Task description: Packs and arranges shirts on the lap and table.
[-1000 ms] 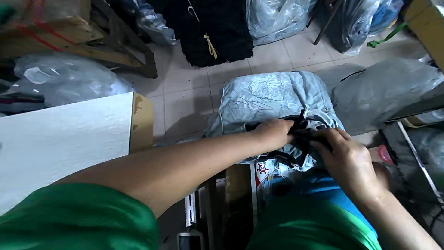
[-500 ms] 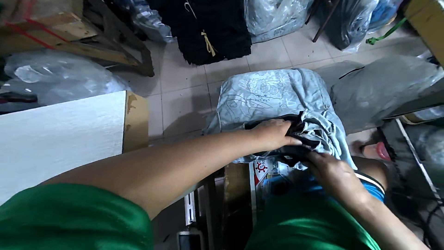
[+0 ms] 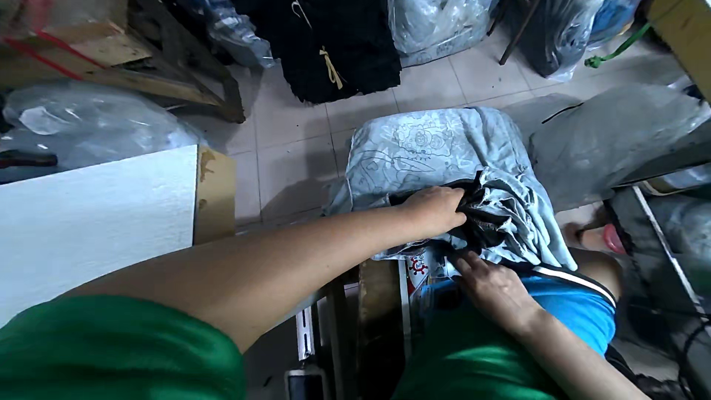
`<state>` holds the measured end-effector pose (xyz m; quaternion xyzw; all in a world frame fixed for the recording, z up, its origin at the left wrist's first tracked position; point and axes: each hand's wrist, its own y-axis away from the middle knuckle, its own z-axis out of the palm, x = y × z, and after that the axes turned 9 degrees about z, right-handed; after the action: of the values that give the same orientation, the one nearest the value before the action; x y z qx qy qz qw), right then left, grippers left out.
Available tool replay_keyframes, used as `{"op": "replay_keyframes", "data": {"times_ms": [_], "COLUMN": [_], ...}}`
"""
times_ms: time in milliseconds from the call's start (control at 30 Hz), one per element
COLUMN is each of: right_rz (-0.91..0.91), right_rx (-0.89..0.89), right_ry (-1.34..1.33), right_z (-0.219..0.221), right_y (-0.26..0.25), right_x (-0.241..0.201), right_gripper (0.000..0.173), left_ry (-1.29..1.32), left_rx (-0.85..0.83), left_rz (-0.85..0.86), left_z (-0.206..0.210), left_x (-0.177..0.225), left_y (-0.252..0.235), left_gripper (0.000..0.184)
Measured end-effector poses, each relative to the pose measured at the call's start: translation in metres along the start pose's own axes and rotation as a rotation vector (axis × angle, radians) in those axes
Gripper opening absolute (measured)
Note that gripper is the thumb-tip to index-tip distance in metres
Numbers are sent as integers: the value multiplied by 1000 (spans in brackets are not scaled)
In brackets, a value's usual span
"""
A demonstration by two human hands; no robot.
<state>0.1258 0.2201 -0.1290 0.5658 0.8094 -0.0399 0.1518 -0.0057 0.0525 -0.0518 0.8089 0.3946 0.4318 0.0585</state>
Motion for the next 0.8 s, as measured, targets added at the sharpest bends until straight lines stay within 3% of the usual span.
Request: {"op": "replay_keyframes", "data": {"times_ms": [67, 133, 267, 367, 433, 567, 700, 800], "right_rz": [272, 371, 242, 104, 77, 82, -109, -137], "right_rx": [-311, -366, -32, 178, 257, 351, 408, 153], "right_ry": [85, 129, -14, -105, -112, -133, -103, -46], "right_z": [-7, -14, -31, -56, -71, -72, -50, -17], "right_y": [-10, -14, -2, -5, -11, -19, -9, -6], "right_x": [-5, -8, 5, 19, 22, 14, 1, -4], "right_gripper": [30, 27, 8, 11, 12, 13, 17, 14], "left_ry": [2, -3, -32, -113, -184, -91, 43, 38], "left_rx": [-5, -13, -29, -79, -89, 52, 46, 52], "left_rz": [-1, -8, 12, 31, 32, 59, -11, -9], "left_z": [-1, -2, 0, 8, 12, 11, -2, -5], "left_x": [0, 0, -2, 1, 6, -1, 1, 2], "left_y": [1, 2, 1, 3, 5, 3, 2, 2], "left_gripper": [37, 38, 45, 78, 87, 37, 31, 31]}}
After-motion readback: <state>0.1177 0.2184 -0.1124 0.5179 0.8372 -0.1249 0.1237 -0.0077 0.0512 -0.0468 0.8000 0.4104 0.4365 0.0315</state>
